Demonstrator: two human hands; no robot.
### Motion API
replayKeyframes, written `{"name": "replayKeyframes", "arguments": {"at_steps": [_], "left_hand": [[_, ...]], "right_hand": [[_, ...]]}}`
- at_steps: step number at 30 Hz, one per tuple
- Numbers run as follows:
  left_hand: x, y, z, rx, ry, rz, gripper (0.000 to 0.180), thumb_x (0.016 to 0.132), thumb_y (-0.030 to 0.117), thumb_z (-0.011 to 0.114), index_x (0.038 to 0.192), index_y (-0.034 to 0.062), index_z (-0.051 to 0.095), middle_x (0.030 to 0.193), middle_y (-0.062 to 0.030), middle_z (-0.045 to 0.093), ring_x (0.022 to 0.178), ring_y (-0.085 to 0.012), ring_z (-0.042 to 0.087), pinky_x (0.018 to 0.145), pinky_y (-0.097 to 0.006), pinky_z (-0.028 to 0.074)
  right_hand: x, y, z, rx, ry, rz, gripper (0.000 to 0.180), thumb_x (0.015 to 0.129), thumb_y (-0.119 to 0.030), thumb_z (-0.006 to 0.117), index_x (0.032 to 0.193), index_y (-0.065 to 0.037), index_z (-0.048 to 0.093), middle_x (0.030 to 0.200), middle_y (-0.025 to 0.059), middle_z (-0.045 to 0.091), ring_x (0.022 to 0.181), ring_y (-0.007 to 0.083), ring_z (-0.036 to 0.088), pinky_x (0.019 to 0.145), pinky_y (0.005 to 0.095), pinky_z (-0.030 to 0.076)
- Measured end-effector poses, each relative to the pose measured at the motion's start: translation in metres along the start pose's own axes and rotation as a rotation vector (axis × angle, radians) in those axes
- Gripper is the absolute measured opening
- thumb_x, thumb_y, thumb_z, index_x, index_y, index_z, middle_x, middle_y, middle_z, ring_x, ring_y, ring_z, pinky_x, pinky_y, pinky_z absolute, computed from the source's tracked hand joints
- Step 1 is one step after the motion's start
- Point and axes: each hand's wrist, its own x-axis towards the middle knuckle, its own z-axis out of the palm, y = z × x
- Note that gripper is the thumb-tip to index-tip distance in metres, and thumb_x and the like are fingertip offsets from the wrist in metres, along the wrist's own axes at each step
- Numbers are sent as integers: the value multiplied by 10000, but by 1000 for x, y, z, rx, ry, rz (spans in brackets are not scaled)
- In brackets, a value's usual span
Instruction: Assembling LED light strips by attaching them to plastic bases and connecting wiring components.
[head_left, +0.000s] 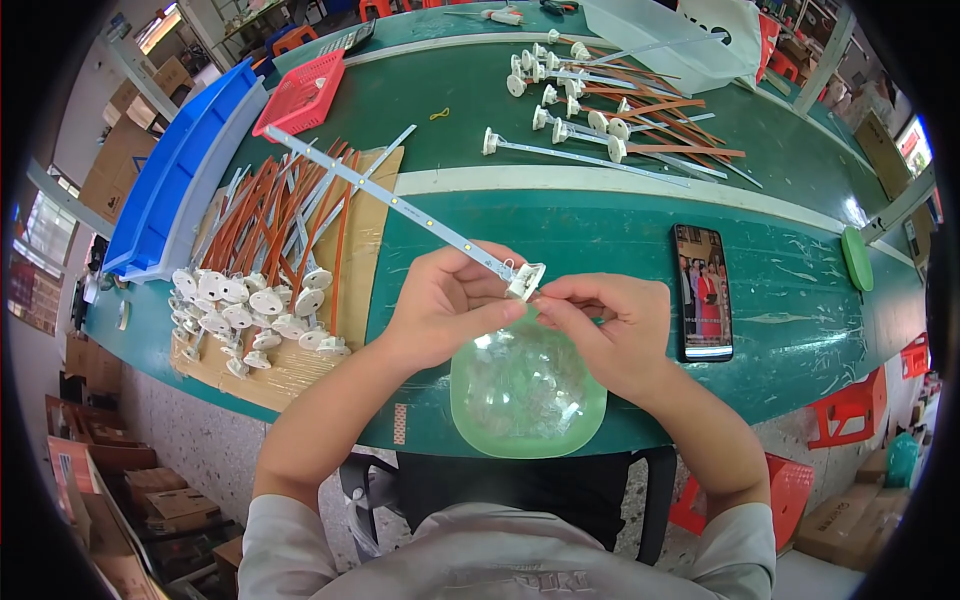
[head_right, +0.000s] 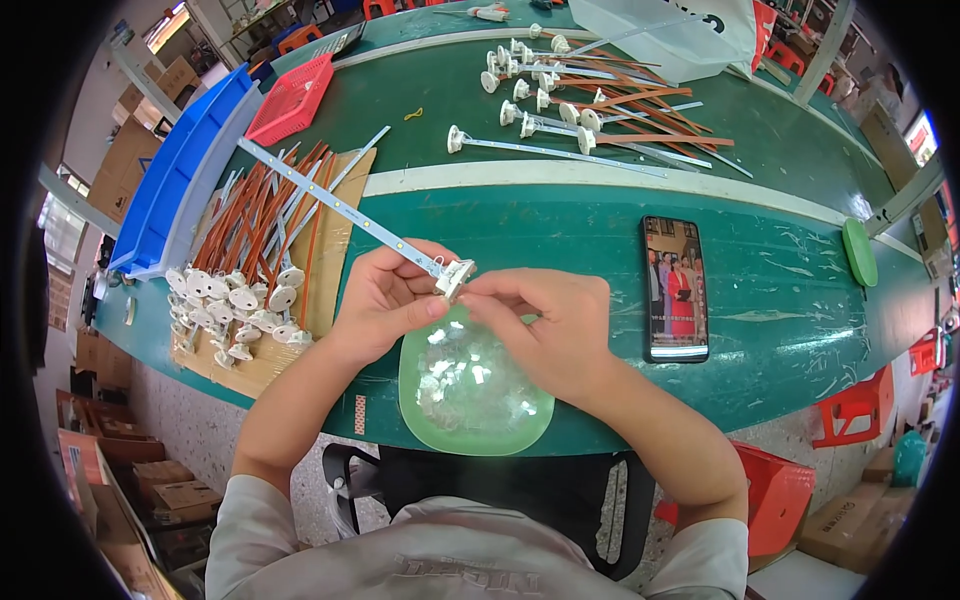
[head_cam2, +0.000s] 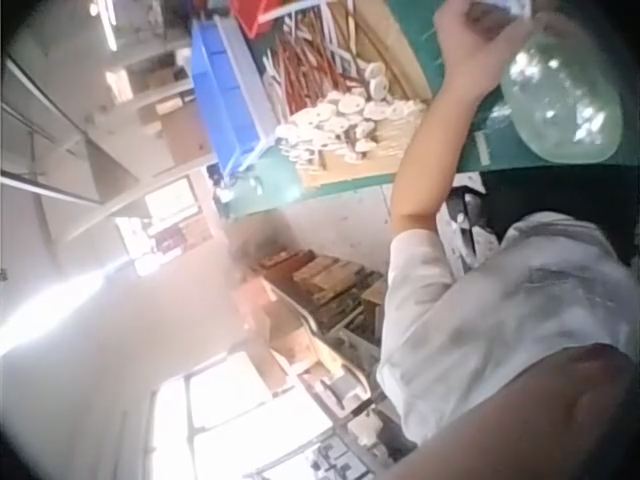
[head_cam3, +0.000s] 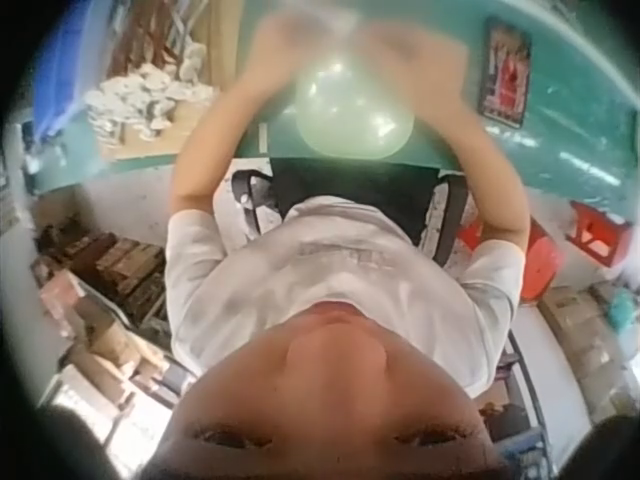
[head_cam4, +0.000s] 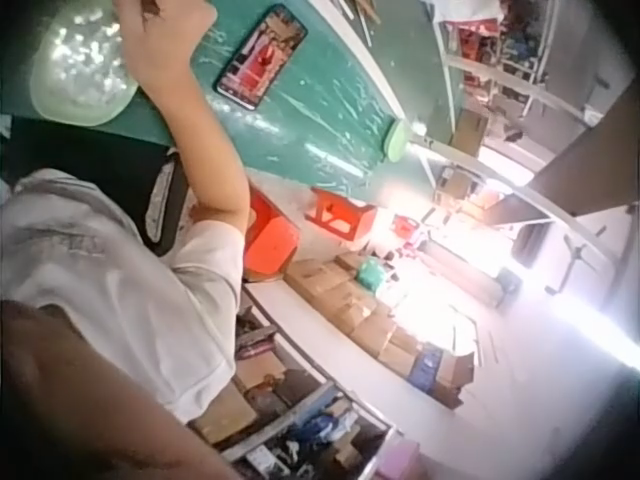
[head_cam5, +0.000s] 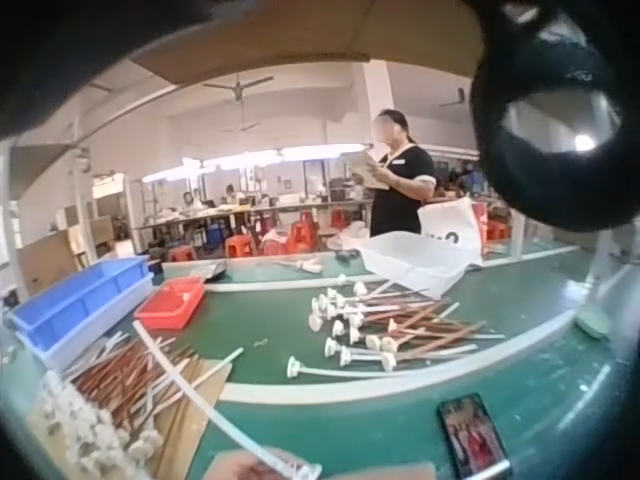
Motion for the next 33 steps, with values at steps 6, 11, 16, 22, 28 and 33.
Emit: {"name": "replayKeyframes", "arguments": {"at_steps": [6,11,16,22,28,33], "left_hand": [[-2,-2,0,-22,20,7,403,815,-53,715,1187,-16,562,1125,-136,658,1055,-218,655,930,-360,528],[-1,-4,3,25,29,50,443,790,56,780,1174,-9,569,1133,-134,669,1054,-212,650,950,-366,505],[-1,-4,4,9,42,42,444,790,57,779,1175,-9,568,1136,-129,666,1055,-206,647,946,-358,505],[-1,-6,2,21,30,55,445,795,58,777,1180,-7,564,1142,-123,662,1053,-199,645,941,-350,505],[-2,-5,5,-13,54,68,404,797,-40,747,1163,-5,581,1104,-109,662,1007,-179,655,914,-344,522],[-1,-6,6,-12,66,63,409,799,-32,750,1169,-6,576,1091,-109,666,996,-179,658,906,-341,523]], "right_hand": [[-1,-2,3,-7,34,-44,100,840,20,700,930,63,702,838,145,723,742,187,724,669,259,592],[-3,3,4,4,59,-49,95,849,29,689,935,69,694,851,152,720,755,189,724,678,261,592],[-2,3,5,-4,68,-40,89,852,38,683,933,73,690,857,153,717,759,189,723,684,261,592],[-4,2,5,-93,80,-108,92,843,13,700,924,56,696,831,136,720,742,182,726,665,260,586],[-3,3,6,-103,104,-138,78,842,0,704,907,43,700,813,129,721,731,178,727,649,256,583],[-3,3,7,-102,98,-129,80,838,0,706,906,41,702,807,131,720,728,176,726,646,256,583]]}}
